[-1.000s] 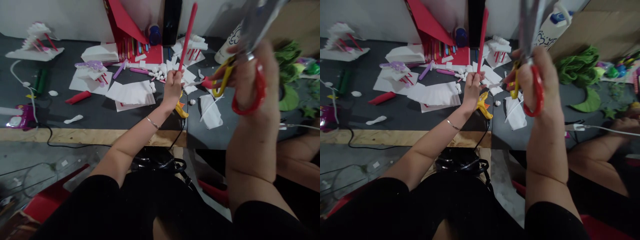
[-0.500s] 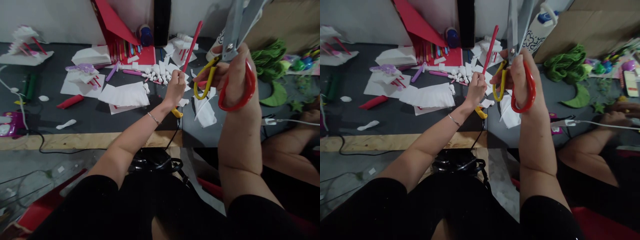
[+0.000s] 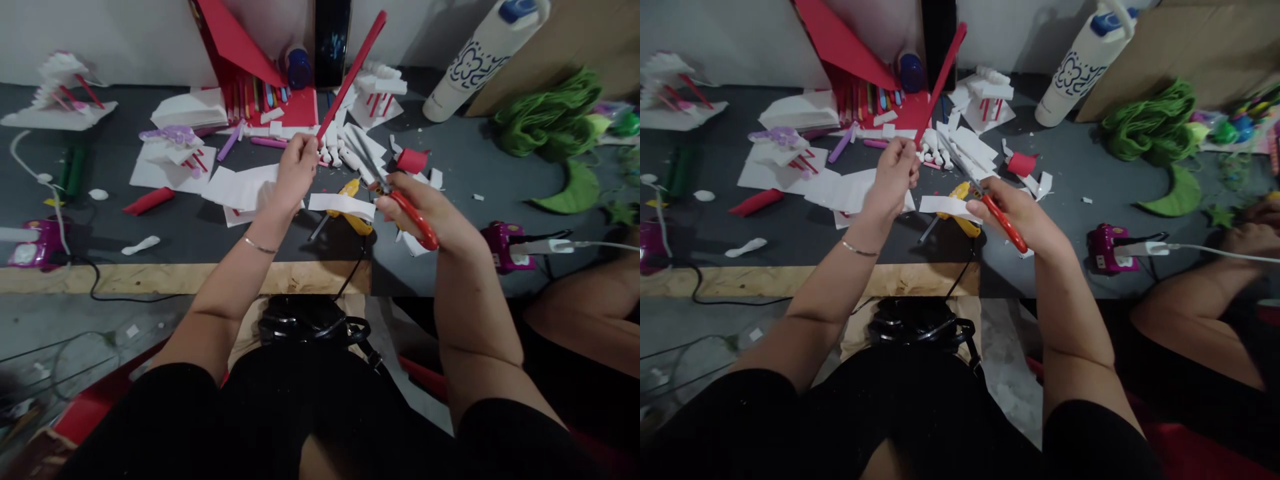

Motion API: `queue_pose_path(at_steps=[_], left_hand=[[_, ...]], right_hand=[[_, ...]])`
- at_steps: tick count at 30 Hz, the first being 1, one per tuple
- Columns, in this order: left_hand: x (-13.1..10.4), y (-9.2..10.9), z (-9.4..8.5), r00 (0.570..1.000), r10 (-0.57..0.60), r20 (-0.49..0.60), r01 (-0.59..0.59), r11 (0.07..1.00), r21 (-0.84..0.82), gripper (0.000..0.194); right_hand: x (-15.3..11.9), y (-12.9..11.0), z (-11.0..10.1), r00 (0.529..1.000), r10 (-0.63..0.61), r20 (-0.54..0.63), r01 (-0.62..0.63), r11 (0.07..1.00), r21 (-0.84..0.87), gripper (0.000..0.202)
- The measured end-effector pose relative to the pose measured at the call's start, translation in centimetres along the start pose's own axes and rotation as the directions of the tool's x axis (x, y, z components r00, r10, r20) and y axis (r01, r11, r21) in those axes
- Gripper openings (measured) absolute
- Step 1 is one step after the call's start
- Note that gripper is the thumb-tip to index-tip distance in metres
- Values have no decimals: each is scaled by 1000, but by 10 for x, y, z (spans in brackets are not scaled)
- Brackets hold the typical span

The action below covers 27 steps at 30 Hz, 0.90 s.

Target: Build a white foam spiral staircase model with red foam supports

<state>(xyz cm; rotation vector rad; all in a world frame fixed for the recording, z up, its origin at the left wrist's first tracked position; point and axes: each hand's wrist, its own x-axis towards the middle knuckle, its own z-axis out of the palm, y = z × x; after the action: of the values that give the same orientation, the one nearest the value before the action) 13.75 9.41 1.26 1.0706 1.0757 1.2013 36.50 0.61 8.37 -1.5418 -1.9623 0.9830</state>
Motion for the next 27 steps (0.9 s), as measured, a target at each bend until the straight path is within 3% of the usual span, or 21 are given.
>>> queue_pose_path(at_steps=[4, 9, 19, 27], left_hand=[[-42, 23, -13, 986, -167, 16, 168, 977, -131, 20], [-72, 38, -22, 970, -236, 64, 244, 951, -189, 25], [-77, 37, -43, 957, -273, 102, 284, 951, -118, 24], [-71, 41, -45, 950, -283, 132, 295, 952, -79, 27]], right_hand=[[8, -5, 15, 995, -11, 97, 23, 992, -121, 74], [16, -15, 31, 987, -33, 154, 55, 988, -145, 71], [28, -14, 44, 970, 4, 243, -1, 1000, -11, 68], [28, -18, 43, 968, 3, 251, -14, 999, 41, 73]])
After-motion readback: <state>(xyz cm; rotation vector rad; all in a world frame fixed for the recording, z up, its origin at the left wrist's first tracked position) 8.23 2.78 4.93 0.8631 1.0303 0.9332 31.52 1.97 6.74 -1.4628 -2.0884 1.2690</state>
